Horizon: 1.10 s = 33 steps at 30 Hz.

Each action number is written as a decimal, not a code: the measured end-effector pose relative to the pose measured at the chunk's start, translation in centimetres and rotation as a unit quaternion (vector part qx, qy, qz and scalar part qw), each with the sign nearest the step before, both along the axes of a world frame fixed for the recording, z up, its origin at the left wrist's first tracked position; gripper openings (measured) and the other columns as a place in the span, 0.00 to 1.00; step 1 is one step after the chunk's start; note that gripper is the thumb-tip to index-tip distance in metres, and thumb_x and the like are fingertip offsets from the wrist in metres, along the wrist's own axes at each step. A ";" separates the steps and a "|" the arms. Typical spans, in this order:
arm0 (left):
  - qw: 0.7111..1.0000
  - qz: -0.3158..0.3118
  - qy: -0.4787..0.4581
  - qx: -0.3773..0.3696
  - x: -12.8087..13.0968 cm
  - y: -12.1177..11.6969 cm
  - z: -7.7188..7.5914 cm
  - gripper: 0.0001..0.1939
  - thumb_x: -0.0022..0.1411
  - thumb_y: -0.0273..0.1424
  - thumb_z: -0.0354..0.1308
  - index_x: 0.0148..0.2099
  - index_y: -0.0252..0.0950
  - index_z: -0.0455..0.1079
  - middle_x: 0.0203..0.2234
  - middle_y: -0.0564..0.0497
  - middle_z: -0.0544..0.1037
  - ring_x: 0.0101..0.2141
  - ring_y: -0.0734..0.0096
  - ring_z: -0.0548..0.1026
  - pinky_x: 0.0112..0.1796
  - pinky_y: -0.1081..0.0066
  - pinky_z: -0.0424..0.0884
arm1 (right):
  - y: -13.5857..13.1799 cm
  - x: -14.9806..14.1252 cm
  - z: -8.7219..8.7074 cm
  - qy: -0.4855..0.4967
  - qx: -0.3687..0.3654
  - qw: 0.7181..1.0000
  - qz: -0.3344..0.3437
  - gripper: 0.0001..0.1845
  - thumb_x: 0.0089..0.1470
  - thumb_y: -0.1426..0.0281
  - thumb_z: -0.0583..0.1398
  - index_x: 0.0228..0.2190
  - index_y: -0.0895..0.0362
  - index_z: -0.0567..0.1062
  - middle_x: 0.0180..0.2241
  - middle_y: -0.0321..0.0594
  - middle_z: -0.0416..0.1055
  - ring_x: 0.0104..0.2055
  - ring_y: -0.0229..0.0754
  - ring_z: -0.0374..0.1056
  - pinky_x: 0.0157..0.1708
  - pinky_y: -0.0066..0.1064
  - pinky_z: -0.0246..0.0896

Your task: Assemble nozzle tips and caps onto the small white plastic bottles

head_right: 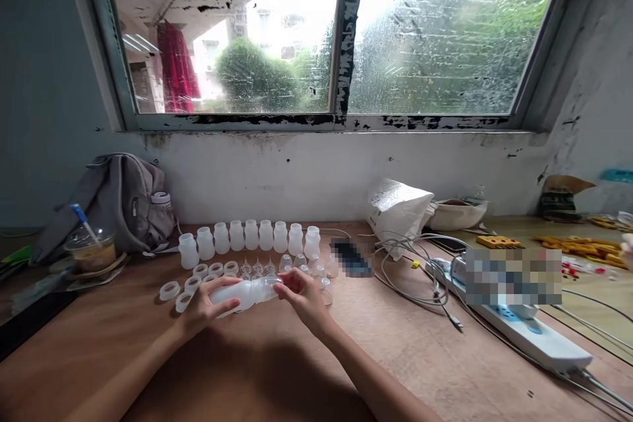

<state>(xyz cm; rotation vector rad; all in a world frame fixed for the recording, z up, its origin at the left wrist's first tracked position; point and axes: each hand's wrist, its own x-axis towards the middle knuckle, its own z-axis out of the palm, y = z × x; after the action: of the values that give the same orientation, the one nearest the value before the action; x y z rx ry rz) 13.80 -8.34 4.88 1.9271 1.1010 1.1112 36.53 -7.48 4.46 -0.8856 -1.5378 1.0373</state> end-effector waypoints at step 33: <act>0.914 -0.182 -0.142 -0.334 2.2 -1.2 -1.1 0.25 0.55 0.48 0.47 0.42 0.31 0.65 0.28 0.43 0.73 0.23 0.69 0.71 0.16 0.77 0.60 | -0.5 -0.4 0.6 0.053 -0.046 0.997 -0.013 0.17 0.44 0.57 0.59 0.30 0.59 0.74 0.24 0.39 0.68 0.22 0.36 0.62 0.24 0.29 0.61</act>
<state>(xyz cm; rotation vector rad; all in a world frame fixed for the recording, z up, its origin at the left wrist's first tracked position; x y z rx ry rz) 16.05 -9.53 3.78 1.3015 0.7749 0.6567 36.17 -8.03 5.03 -0.8969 -1.3959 1.1274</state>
